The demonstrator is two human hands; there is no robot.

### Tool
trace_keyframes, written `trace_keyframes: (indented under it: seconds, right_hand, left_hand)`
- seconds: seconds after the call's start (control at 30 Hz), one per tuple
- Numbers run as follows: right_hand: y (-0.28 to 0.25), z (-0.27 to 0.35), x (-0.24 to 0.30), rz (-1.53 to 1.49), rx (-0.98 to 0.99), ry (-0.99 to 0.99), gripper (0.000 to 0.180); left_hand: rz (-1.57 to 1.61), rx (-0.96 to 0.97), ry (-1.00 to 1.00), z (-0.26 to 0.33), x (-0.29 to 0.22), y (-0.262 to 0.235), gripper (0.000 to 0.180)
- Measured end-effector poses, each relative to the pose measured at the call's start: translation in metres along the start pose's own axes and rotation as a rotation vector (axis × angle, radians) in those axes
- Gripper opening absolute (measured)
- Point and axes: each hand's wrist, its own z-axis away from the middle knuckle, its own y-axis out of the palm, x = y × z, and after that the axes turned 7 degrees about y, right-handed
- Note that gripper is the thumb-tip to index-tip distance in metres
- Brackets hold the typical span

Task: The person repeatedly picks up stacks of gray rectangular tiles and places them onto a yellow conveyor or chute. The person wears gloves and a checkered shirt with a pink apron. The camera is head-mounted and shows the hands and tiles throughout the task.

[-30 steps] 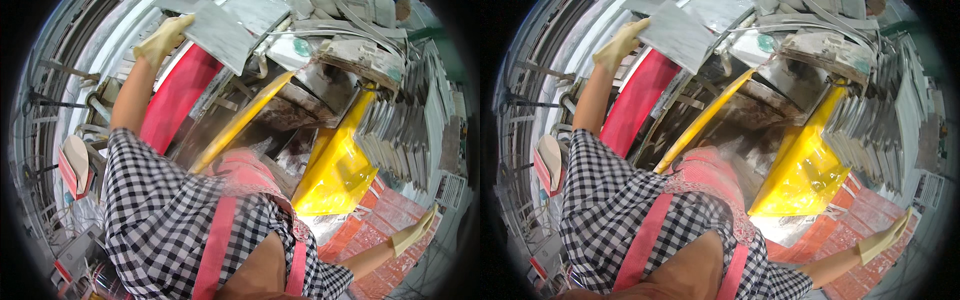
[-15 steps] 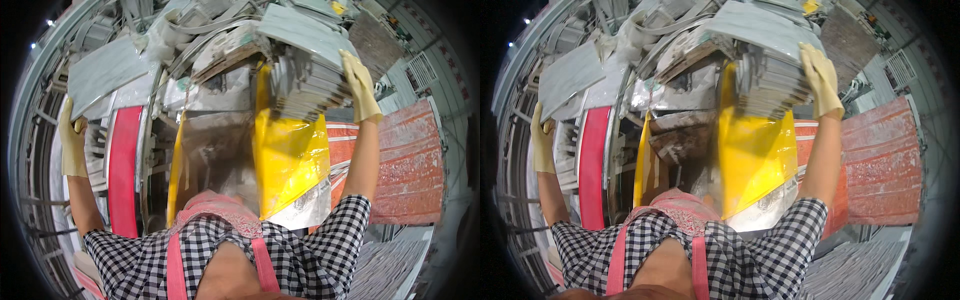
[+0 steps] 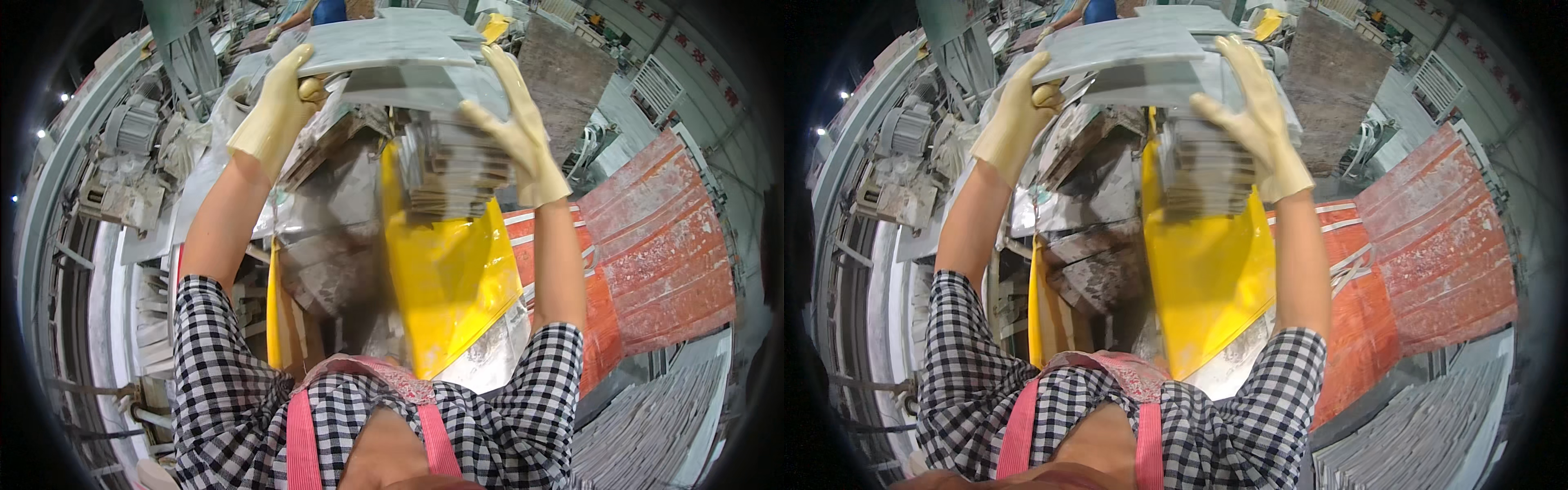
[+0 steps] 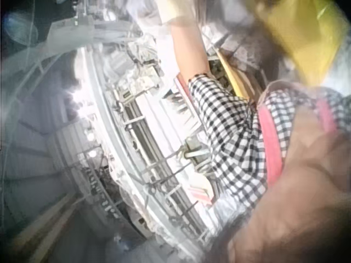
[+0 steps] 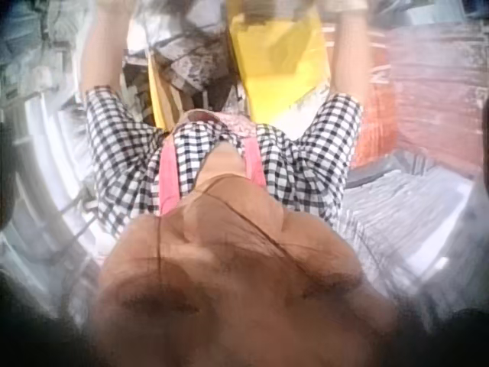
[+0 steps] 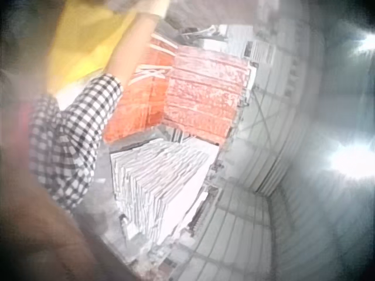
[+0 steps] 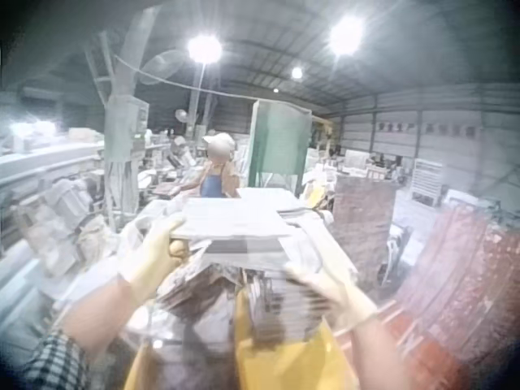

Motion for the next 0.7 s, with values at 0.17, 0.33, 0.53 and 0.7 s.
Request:
trace_keyframes:
  seconds: [0.17, 0.33, 0.53, 0.7]
  right_hand:
    - [0.001, -0.031, 0.038, 0.378, -0.12, -0.374, 0.067]
    - [0.015, -0.047, 0.024, 0.596, -0.072, -0.247, 0.038]
    - [0.008, -0.028, -0.007, 0.623, -0.076, -0.305, 0.035]
    - [0.006, -0.013, -0.01, 0.644, 0.014, -0.207, 0.044]
  left_hand:
    - [-0.186, 0.163, 0.035, 0.001, 0.02, 0.04, 0.022]
    - [-0.519, 0.531, 0.249, -0.005, 0.004, 0.056, 0.048]
    - [-0.651, 0.168, 0.044, -0.043, 0.036, 0.005, 0.065]
    - [-0.07, 0.143, -0.096, -0.046, 0.104, 0.001, 0.03]
